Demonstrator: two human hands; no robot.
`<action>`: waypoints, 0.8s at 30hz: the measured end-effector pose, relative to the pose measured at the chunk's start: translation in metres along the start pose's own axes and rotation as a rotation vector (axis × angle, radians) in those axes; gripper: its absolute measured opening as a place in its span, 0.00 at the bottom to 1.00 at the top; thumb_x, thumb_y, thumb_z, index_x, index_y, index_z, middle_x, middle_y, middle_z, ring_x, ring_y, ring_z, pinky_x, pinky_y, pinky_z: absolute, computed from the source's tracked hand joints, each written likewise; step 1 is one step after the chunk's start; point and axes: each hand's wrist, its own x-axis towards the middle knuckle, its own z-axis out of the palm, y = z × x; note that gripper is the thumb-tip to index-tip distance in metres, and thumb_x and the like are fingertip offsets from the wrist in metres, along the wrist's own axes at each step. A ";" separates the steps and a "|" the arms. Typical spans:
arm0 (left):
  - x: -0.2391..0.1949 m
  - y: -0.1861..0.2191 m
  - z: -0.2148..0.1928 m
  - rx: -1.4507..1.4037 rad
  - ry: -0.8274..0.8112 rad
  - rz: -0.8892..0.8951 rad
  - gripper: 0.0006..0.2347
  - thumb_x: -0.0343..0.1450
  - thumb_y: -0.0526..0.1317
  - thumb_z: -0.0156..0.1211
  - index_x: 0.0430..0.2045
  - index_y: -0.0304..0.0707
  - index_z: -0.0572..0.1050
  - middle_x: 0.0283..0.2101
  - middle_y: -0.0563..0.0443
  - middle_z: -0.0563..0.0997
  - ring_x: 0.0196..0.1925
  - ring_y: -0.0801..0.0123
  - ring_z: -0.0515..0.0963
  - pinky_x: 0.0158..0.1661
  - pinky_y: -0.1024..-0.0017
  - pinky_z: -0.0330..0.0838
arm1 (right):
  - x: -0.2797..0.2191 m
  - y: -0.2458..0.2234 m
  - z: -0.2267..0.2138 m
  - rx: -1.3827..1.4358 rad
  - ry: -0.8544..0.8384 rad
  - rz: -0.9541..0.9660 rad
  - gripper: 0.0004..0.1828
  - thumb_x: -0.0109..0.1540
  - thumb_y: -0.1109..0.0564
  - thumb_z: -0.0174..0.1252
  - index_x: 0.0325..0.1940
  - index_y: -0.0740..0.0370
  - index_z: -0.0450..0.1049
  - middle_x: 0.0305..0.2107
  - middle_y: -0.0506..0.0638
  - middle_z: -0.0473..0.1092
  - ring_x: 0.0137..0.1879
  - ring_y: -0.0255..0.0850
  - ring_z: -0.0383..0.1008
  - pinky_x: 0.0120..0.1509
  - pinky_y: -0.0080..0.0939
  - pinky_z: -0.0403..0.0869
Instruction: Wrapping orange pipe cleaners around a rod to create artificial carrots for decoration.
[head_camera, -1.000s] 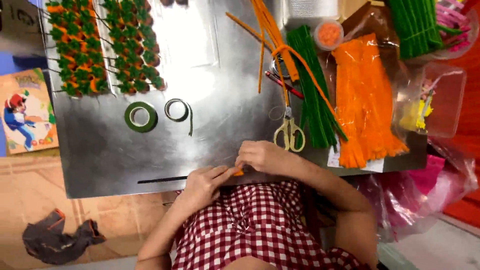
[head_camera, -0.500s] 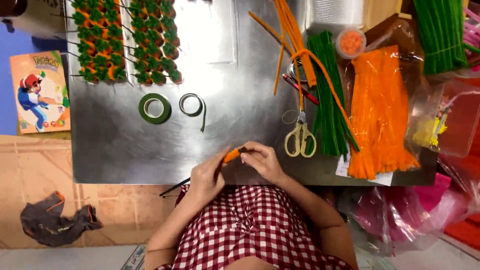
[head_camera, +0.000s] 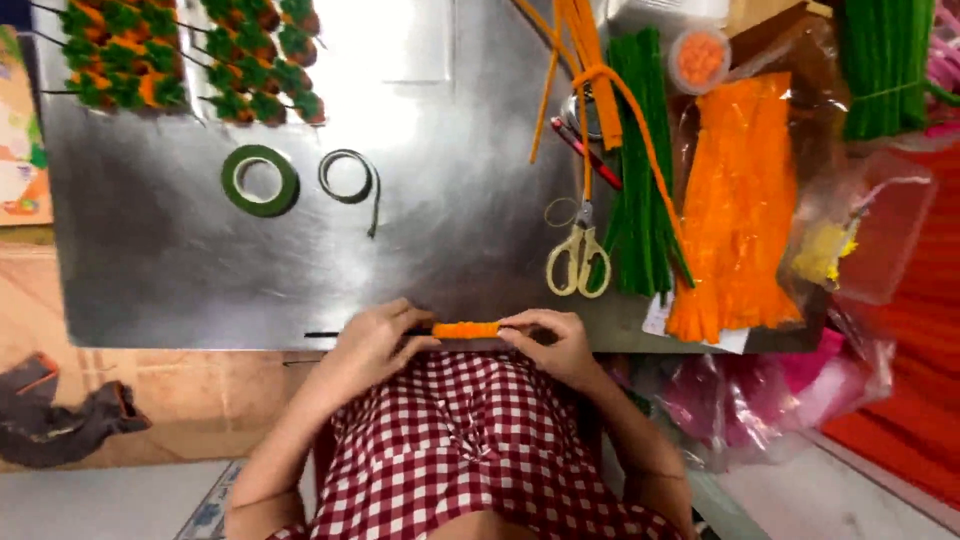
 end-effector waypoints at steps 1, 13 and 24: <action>0.000 -0.004 0.002 -0.008 0.000 0.003 0.15 0.83 0.47 0.80 0.59 0.36 0.94 0.47 0.41 0.97 0.46 0.44 0.99 0.51 0.52 0.93 | 0.000 -0.010 -0.007 -0.007 0.000 0.004 0.09 0.71 0.66 0.84 0.55 0.71 0.97 0.41 0.58 0.95 0.39 0.36 0.93 0.44 0.41 0.88; -0.003 0.000 -0.005 0.097 -0.047 0.204 0.15 0.90 0.47 0.67 0.57 0.33 0.93 0.38 0.42 0.95 0.35 0.46 0.98 0.36 0.57 0.92 | 0.010 -0.034 -0.020 -0.191 -0.036 -0.200 0.18 0.66 0.67 0.88 0.60 0.68 0.97 0.49 0.57 0.95 0.50 0.51 0.97 0.57 0.52 0.93; 0.005 -0.001 -0.015 0.361 0.211 0.593 0.11 0.92 0.39 0.67 0.53 0.32 0.94 0.37 0.44 0.95 0.35 0.64 0.96 0.38 0.78 0.90 | 0.011 -0.054 -0.013 -0.244 -0.093 -0.394 0.06 0.67 0.71 0.84 0.48 0.70 0.97 0.49 0.60 0.95 0.53 0.60 0.98 0.59 0.59 0.95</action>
